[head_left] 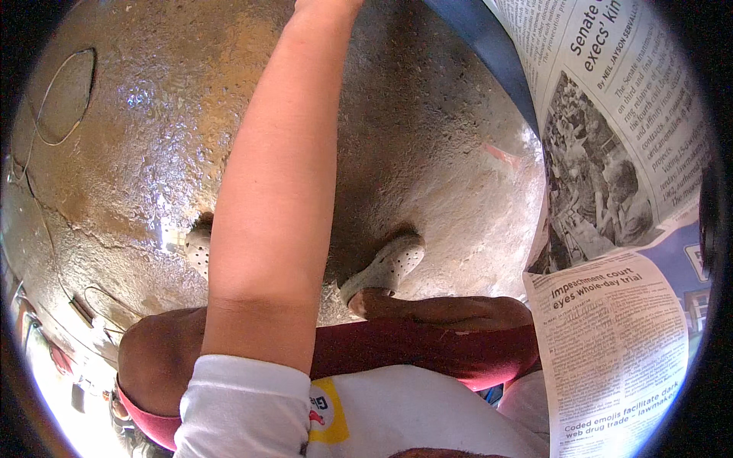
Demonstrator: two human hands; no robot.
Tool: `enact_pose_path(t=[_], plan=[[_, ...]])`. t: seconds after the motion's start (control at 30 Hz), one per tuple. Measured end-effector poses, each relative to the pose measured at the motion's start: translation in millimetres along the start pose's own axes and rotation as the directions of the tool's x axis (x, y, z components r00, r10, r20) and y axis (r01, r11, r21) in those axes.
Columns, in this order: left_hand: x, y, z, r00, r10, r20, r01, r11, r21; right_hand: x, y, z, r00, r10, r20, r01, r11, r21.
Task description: The person places sheets of newspaper over a car's rear window and bumper area, then secures them with pieces of masking tape. The person repeatedly tears tape, smooths the paper, and adds more tape to hold the newspaper in place.
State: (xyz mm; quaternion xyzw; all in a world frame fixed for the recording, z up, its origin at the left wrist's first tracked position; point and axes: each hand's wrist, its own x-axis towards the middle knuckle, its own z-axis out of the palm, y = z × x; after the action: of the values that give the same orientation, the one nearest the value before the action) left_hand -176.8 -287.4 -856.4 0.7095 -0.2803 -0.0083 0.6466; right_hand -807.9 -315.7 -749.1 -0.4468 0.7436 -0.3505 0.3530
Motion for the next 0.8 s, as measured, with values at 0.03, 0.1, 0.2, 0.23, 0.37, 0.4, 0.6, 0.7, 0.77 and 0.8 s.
enact_pose_path(t=[0.03, 0.1, 0.2, 0.23, 0.37, 0.4, 0.6, 0.7, 0.77, 0.8], plan=[[-1.2, 2.5, -1.7, 1.000, -0.012, 0.020, 0.011, 1.000, 0.023, 0.4, 0.3, 0.3, 1.000, 0.000, -0.001, 0.000, 1.000, 0.004], [-3.5, 9.2, -2.7, 1.000, 0.003, 0.006, -0.004, 0.993, 0.120, 0.8, 0.5, 0.5, 1.000, 0.000, 0.001, 0.000, 1.000, 0.007], [-5.0, 17.3, -3.8, 0.995, 0.005, -0.100, 0.028, 0.947, 0.321, 0.7, 0.7, 1.0, 1.000, 0.003, 0.006, -0.003, 1.000, 0.014], [-3.4, 18.6, -4.5, 0.987, -0.052, -0.151, 0.105, 0.923, 0.371, 0.6, 0.4, 1.0, 1.000, 0.003, 0.005, -0.003, 1.000, 0.018], [13.9, 7.9, -19.0, 0.997, -0.038, -0.067, 0.056, 0.955, 0.290, 0.1, -0.2, 2.0, 1.000, -0.002, 0.017, 0.001, 1.000, 0.027], [19.4, 4.2, -21.0, 1.000, -0.021, 0.001, 0.020, 0.976, 0.217, -0.2, -0.7, 2.0, 1.000, 0.000, 0.016, -0.001, 1.000, 0.031], [27.1, -8.6, -24.4, 0.973, -0.156, 0.170, 0.180, 0.974, -0.136, -0.7, -2.2, 1.8, 1.000, 0.002, 0.022, -0.003, 1.000, 0.031], [30.9, -3.1, -28.9, 0.957, -0.147, 0.252, 0.174, 0.981, -0.090, -1.0, -3.4, 1.1, 1.000, 0.003, 0.027, -0.004, 0.999, 0.034], [34.0, 1.6, -34.3, 0.946, -0.172, 0.275, 0.174, 0.985, 0.018, -1.0, -3.9, 0.8, 1.000, 0.008, 0.027, -0.009, 0.999, 0.035], [35.3, 3.9, -36.7, 0.940, -0.186, 0.285, 0.173, 0.982, 0.071, -1.0, -4.1, 0.5, 1.000, 0.007, 0.028, -0.008, 0.999, 0.037]])
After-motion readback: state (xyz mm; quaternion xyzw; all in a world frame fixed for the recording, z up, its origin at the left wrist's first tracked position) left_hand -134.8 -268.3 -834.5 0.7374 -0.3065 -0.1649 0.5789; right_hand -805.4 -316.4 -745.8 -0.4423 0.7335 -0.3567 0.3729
